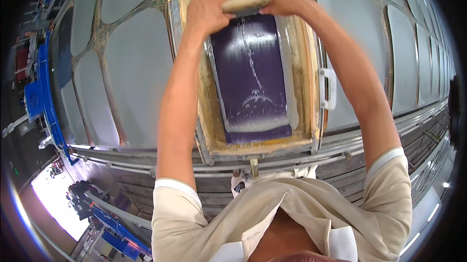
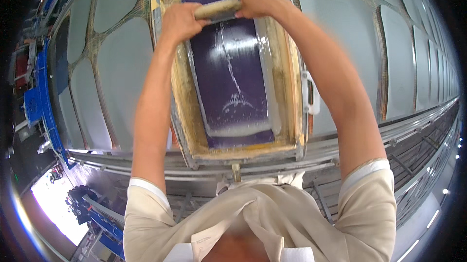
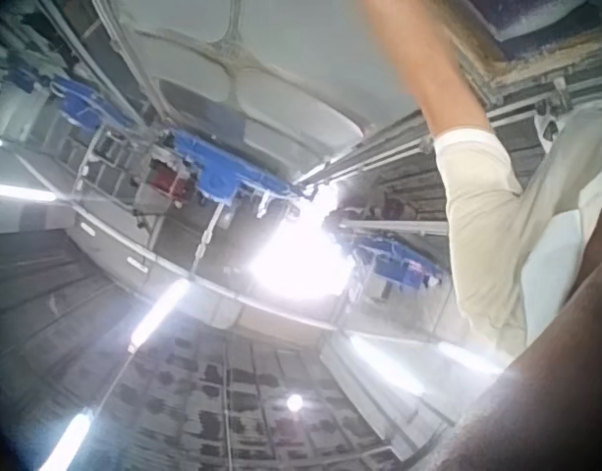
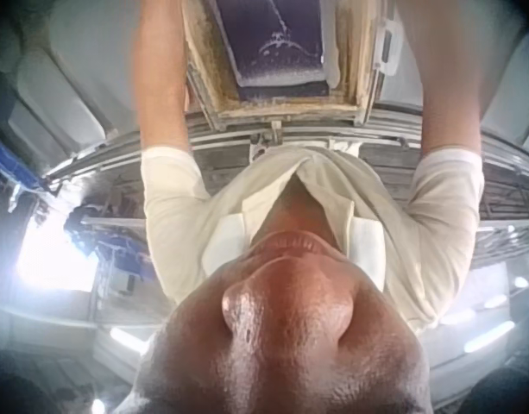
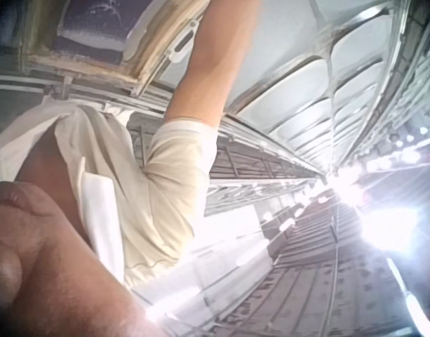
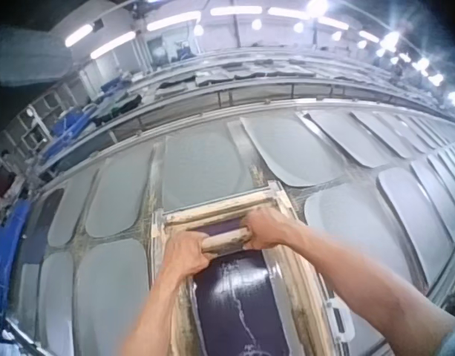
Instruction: The person uses a squeegee to pull purple ink across a screen-printing frame repeatedly. They pause to pour water from a bottle onto the squeegee and continue the motion. The task is performed on a single frame without visible transfer to a substrate.
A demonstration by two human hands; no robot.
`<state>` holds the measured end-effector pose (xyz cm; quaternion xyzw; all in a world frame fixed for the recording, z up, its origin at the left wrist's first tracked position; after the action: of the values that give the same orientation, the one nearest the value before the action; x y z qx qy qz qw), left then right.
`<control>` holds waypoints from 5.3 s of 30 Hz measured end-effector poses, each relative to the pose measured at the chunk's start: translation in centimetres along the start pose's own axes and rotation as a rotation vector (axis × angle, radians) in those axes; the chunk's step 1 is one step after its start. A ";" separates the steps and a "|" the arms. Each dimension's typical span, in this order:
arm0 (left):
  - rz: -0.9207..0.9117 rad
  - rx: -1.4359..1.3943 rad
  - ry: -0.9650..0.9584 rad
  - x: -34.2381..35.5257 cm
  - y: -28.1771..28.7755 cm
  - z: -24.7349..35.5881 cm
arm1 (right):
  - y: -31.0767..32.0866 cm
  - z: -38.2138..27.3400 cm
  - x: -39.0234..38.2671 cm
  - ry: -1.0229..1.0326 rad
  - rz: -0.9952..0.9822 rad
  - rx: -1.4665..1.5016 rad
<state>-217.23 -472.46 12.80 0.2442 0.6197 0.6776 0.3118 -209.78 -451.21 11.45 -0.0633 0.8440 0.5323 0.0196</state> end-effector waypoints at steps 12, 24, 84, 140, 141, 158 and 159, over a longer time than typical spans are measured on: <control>0.036 -0.139 -0.037 -31.1 -3.4 12.0 | -8.2 -13.3 -28.9 0.003 -0.169 0.210; 0.074 -0.002 -0.068 -33.4 -4.0 12.1 | -9.4 4.1 -25.7 -0.619 0.661 0.318; 0.012 -0.002 0.012 -6.2 3.5 -40.0 | -10.1 -28.8 27.1 0.038 -0.052 -0.075; -0.047 -0.050 -0.072 -37.9 0.2 -26.3 | -19.1 -42.0 -2.9 -0.092 -0.270 0.053; -0.001 -0.061 -0.068 -40.2 0.0 -25.4 | -19.8 -42.9 -5.1 -0.051 -0.225 0.069; 0.052 0.034 -0.025 -47.4 -1.8 -23.2 | -20.9 -27.1 -6.7 -0.606 0.585 0.427; 0.041 0.038 -0.022 -47.6 -1.7 -23.4 | -20.3 -27.2 -6.9 -0.565 0.642 0.379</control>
<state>-201.16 -522.99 11.07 0.2701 0.6239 0.6692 0.3000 -199.38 -483.75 5.67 0.3530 0.8648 0.3445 0.0941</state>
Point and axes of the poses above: each hand's wrist, its own x-axis towards the middle knuckle, its own y-axis out of the back of the hand, z = x × y, the point moved 2 cm from there along x, towards the middle knuckle, and after that the axes turned 7 degrees about x, right-handed, at the moved point
